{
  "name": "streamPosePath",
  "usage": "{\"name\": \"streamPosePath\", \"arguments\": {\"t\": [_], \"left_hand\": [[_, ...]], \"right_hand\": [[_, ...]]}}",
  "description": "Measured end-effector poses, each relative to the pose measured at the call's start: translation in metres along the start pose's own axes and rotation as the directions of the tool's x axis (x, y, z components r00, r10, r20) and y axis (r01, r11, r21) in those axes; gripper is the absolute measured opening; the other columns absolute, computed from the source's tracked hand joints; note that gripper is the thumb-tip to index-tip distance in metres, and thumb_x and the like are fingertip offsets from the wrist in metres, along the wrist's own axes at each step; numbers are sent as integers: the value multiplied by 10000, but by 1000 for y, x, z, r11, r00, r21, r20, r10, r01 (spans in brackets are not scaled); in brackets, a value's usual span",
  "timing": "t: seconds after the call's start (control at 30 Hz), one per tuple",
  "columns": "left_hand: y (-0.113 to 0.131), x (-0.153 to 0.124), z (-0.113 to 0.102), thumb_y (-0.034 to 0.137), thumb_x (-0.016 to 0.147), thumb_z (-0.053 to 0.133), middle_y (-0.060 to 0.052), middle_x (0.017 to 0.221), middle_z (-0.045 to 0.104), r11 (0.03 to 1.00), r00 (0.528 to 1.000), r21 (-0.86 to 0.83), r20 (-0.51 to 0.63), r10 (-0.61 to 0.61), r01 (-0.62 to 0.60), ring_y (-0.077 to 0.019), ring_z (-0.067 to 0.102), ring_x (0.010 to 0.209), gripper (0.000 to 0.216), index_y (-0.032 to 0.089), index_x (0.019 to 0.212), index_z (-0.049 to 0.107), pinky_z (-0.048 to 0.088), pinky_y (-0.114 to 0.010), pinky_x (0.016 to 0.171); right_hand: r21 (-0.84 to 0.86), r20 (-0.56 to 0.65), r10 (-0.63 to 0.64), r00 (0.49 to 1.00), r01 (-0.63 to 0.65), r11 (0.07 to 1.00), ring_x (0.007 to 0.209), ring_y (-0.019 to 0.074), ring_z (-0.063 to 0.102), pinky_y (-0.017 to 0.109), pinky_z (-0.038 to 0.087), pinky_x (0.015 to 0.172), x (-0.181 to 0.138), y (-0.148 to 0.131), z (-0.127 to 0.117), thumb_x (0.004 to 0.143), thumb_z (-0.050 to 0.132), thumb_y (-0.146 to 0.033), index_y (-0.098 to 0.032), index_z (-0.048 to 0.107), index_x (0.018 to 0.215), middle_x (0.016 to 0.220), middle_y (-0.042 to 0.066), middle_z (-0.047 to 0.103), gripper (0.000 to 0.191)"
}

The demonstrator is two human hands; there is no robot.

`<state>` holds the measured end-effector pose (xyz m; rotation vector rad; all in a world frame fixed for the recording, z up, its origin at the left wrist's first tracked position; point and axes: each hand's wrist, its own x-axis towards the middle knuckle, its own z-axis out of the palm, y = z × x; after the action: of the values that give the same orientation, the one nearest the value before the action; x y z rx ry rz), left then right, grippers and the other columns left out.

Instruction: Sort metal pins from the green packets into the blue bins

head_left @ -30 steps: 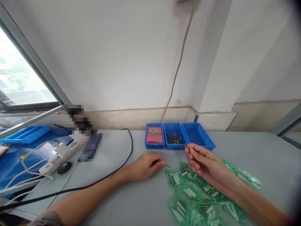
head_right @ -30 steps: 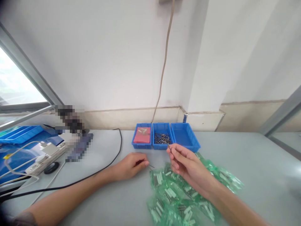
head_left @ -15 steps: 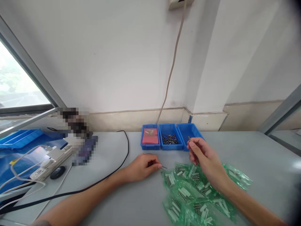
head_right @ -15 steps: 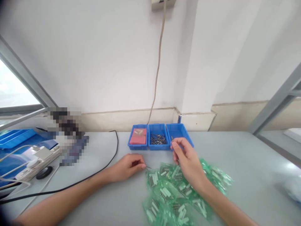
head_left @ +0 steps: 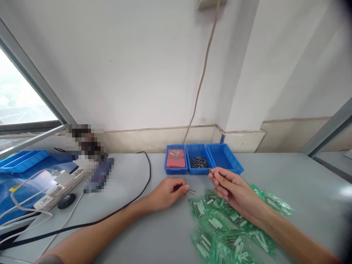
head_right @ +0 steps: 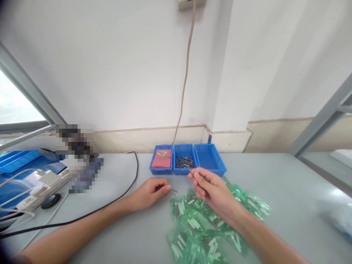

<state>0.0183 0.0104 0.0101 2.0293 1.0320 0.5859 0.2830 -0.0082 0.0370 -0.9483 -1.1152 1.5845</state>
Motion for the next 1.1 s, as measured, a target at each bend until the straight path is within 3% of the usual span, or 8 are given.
{"name": "streamPosePath", "arguments": {"t": [0.17, 0.27, 0.4, 0.57, 0.77, 1.0, 1.1], "left_hand": [[-2, 3, 6, 553, 1092, 460, 23, 725, 528, 1000, 999, 31, -35, -1, 2, -131, 440, 681, 508, 159, 806, 605, 329, -241, 616], [-3, 2, 7, 532, 1094, 466, 33, 709, 496, 1000, 999, 27, -37, -4, 5, -125, 418, 670, 489, 162, 796, 582, 308, -246, 609], [-4, 1, 5, 528, 1093, 465, 43, 704, 457, 1000, 999, 22, -33, -9, 9, -122, 388, 665, 484, 166, 782, 546, 297, -250, 603], [-5, 2, 7, 529, 1100, 449, 39, 726, 490, 1000, 999, 4, -34, -9, 9, -128, 409, 683, 477, 165, 815, 568, 305, -255, 623], [-6, 2, 8, 491, 1095, 482, 37, 751, 513, 999, 999, -33, -51, 3, -4, -129, 423, 697, 416, 167, 855, 582, 319, -253, 641], [-5, 2, 9, 459, 1102, 477, 36, 772, 532, 1000, 999, -29, -54, -1, -1, -132, 438, 699, 344, 181, 946, 606, 320, -251, 640], [-7, 2, 10, 447, 1100, 484, 39, 768, 544, 1000, 998, -19, -58, 1, -2, -132, 450, 694, 317, 187, 974, 616, 331, -249, 646]], "right_hand": [[56, 20, 1, 1000, -2, 998, 574, 88, 332, 252, 316, 534, 0, 1, 0, 886, 847, -504, -226, 718, 1020, 813, -18, 542, 334], [-97, -8, -48, 999, 47, 994, 602, 112, 429, 266, 353, 556, 0, 3, -3, 921, 801, -519, -251, 698, 1104, 871, 1, 615, 341], [-370, -86, -211, 974, 165, 914, 677, 174, 532, 315, 441, 614, 3, 9, -7, 929, 777, -528, -265, 713, 1126, 889, 20, 665, 335], [-493, -135, -368, 920, 259, 831, 776, 220, 586, 351, 460, 720, 5, 15, -11, 904, 810, -478, -272, 739, 1020, 852, 16, 676, 246], [-494, -124, -342, 931, 241, 836, 619, 184, 513, 321, 400, 611, 2, 11, -7, 982, 715, -489, -282, 652, 977, 663, -44, 543, 217], [-531, -153, -373, 915, 242, 812, 612, 184, 526, 326, 434, 612, 7, 14, -12, 1049, 598, -505, -284, 664, 1088, 682, -31, 569, 234], [-537, -153, -343, 927, 213, 816, 609, 173, 544, 327, 451, 588, 12, 13, -16, 1044, 591, -521, -288, 690, 1185, 912, 28, 714, 290]]}}
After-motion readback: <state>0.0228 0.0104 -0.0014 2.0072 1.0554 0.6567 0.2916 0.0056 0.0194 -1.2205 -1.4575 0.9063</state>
